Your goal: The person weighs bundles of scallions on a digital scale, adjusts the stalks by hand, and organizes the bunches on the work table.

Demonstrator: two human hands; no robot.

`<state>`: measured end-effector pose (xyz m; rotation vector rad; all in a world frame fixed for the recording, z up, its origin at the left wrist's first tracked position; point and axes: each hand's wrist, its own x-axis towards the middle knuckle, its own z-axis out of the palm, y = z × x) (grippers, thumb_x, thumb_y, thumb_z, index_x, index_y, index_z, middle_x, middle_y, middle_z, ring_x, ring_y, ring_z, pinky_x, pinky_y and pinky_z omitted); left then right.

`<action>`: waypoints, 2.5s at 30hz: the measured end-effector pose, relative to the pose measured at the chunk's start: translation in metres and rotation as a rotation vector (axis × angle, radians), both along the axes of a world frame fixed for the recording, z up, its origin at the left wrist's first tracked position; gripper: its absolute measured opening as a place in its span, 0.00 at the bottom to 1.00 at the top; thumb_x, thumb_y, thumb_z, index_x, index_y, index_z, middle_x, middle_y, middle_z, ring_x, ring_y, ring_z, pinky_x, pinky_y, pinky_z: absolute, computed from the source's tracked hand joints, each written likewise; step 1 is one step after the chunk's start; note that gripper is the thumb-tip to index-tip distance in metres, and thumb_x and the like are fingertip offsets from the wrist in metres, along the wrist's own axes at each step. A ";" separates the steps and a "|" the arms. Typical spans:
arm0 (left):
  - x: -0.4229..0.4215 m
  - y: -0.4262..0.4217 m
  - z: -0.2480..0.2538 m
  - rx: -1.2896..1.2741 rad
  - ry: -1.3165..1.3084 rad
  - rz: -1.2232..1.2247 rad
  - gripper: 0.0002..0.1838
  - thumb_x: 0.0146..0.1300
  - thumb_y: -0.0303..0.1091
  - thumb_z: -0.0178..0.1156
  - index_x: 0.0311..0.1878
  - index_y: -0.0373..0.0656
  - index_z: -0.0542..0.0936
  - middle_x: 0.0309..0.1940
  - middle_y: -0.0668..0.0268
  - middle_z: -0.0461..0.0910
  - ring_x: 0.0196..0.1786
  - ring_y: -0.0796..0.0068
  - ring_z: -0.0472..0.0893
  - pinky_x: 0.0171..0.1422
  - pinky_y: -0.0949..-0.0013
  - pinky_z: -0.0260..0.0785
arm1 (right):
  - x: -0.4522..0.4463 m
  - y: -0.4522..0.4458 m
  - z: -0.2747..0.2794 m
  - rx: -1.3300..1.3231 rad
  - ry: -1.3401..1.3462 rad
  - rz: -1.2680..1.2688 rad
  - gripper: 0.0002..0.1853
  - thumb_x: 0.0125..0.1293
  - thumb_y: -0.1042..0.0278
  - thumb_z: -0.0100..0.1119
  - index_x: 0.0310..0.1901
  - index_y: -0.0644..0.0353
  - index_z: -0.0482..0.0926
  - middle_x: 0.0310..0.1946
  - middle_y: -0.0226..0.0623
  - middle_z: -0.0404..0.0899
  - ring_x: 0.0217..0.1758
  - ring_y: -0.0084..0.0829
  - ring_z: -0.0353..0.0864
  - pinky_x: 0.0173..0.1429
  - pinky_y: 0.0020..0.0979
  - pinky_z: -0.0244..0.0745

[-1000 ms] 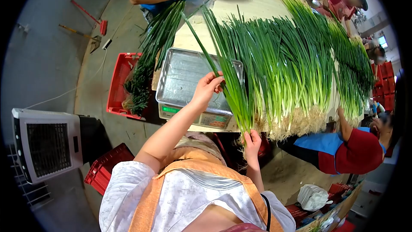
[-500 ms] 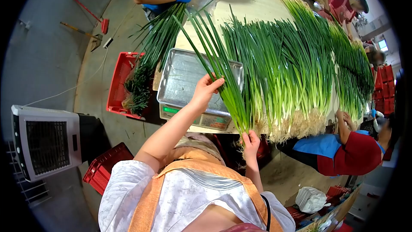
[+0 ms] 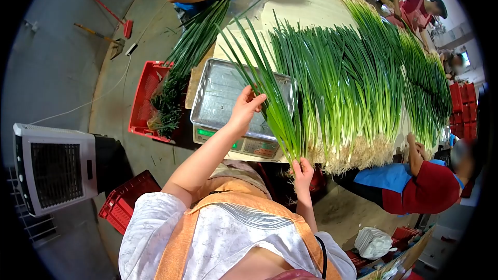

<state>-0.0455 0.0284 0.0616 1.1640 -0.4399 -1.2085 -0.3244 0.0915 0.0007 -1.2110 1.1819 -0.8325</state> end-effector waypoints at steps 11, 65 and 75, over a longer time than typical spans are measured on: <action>0.052 -0.020 0.005 -0.068 -0.080 0.267 0.19 0.63 0.28 0.60 0.56 0.38 0.72 0.31 0.73 0.70 0.28 0.86 0.68 0.28 0.81 0.59 | -0.011 0.004 -0.002 -0.022 0.077 0.021 0.05 0.66 0.72 0.56 0.36 0.65 0.76 0.23 0.24 0.72 0.24 0.14 0.68 0.29 0.18 0.64; 0.138 0.066 0.047 -0.015 -0.523 0.314 0.19 0.66 0.33 0.57 0.58 0.36 0.72 0.47 0.65 0.78 0.35 0.82 0.77 0.38 0.78 0.69 | -0.006 -0.014 0.023 -0.470 0.398 0.255 0.07 0.55 0.73 0.62 0.32 0.68 0.77 0.22 0.39 0.73 0.24 0.30 0.71 0.32 0.30 0.65; 0.142 0.052 0.039 0.004 -0.004 0.261 0.18 0.66 0.35 0.58 0.55 0.35 0.72 0.40 0.65 0.78 0.26 0.85 0.74 0.28 0.82 0.63 | -0.018 0.000 0.019 -0.470 0.405 0.271 0.07 0.55 0.75 0.63 0.33 0.68 0.77 0.25 0.42 0.75 0.26 0.37 0.74 0.34 0.31 0.68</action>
